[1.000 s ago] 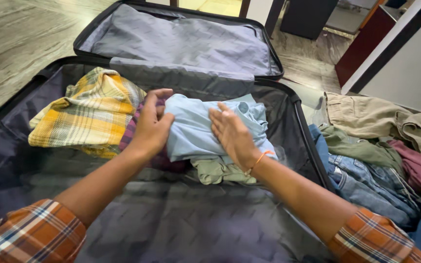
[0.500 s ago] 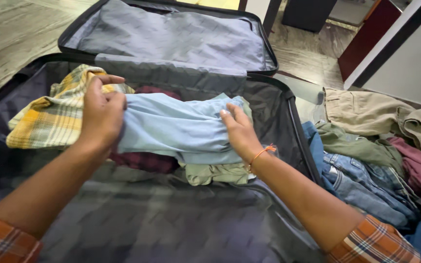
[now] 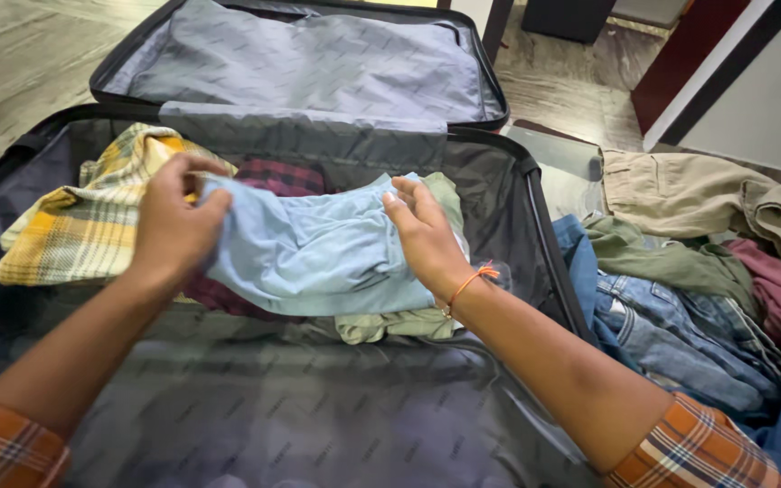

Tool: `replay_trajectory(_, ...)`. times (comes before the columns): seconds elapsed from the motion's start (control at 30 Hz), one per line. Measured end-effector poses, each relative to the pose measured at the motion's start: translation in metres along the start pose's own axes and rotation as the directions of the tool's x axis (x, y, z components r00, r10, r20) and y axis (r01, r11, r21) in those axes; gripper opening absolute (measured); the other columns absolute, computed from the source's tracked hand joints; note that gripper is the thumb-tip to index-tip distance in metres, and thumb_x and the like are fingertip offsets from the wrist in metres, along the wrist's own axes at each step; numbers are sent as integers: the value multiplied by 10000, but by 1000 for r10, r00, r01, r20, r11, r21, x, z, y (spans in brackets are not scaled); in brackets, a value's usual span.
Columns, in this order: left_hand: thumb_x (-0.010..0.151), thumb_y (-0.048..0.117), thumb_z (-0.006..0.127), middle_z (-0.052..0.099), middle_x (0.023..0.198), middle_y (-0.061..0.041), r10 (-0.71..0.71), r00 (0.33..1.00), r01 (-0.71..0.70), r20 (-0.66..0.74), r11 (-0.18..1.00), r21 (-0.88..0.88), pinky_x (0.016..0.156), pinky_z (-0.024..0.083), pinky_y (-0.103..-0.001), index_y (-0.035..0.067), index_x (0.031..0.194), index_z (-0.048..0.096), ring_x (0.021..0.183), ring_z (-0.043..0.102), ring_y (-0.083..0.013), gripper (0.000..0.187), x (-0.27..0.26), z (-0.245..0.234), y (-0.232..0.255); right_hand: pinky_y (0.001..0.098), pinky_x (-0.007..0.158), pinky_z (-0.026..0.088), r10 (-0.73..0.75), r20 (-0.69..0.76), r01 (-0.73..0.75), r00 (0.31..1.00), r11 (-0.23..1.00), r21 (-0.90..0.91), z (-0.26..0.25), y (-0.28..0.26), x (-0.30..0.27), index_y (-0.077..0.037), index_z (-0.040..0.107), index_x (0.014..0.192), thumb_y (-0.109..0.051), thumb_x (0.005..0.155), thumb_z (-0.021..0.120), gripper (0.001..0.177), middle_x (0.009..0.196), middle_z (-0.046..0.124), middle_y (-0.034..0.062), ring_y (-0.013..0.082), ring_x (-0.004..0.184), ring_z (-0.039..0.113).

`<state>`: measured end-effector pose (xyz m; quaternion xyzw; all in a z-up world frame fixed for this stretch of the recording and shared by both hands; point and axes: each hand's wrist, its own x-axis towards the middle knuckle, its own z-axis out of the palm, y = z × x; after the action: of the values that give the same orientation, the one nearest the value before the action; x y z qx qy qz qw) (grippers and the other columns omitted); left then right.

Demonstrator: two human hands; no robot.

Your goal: The person packs various clothes into a suitcase by folding and arranging them, then fastens the buttons on a green shirt.

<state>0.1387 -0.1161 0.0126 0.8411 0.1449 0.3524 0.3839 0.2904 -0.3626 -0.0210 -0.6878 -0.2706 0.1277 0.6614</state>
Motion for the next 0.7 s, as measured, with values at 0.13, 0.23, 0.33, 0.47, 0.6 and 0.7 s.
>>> replay_trajectory(0.13, 977, 192, 618, 563, 1495, -96, 330, 766, 148, 551, 744, -651, 1103, 472, -356, 151, 1488, 409, 1338, 576, -156, 553, -9, 13, 48, 329, 1107, 412, -23, -53, 22, 998, 1000, -14, 2, -11, -8, -10, 540, 1407, -373, 1025, 515, 528, 1420, 620, 185, 264, 1343, 555)
replay_trajectory(0.23, 1067, 225, 520, 494, 1526, -113, 436, 787, -38, 436, 740, -672, 1167, 367, -350, 106, 1528, 359, 1423, 460, -161, 502, -13, 27, 49, 321, 1103, 371, 68, -168, -83, 983, 993, -81, 1, -14, -15, -63, 499, 1447, -431, 1026, 460, 561, 1430, 593, 152, 225, 1349, 521)
replay_trajectory(0.33, 1079, 254, 532, 685, 1312, -154, 221, 872, 36, 437, 861, -507, 1080, 492, -352, 68, 1430, 542, 1249, 621, -193, 397, -15, 40, 18, 354, 1136, 368, -61, -158, 38, 985, 989, -144, 0, -4, -10, -33, 380, 1490, -403, 981, 590, 663, 1511, 471, 191, 262, 1402, 479)
replay_trajectory(0.47, 990, 281, 621, 666, 1292, -123, -199, 873, 358, 445, 881, -309, 934, 532, -378, 116, 1396, 562, 1147, 642, -215, 443, -48, 57, -15, 415, 1142, 320, -61, -161, -36, 985, 841, -540, -6, 16, -5, -56, 389, 1508, -376, 816, 761, 849, 1507, 438, 240, 369, 1410, 403)
replay_trajectory(0.6, 917, 314, 617, 654, 1295, -129, -451, 600, 781, 661, 511, -360, 910, 545, -410, 275, 1472, 447, 1164, 642, -236, 582, -57, 61, 4, 432, 1115, 358, 172, -181, -248, 968, 742, -623, -5, 19, -5, -56, 374, 1491, -432, 749, 840, 953, 1465, 479, 226, 363, 1367, 442)
replay_trajectory(0.7, 896, 314, 636, 606, 1346, -61, -430, 593, 791, 680, 471, -391, 927, 582, -461, 340, 1485, 388, 1219, 636, -243, 640, -56, 58, 32, 388, 1033, 460, 196, -120, -229, 973, 812, -537, -7, 12, -8, -32, 493, 1399, -407, 727, 855, 851, 1346, 608, 181, 277, 1233, 588)
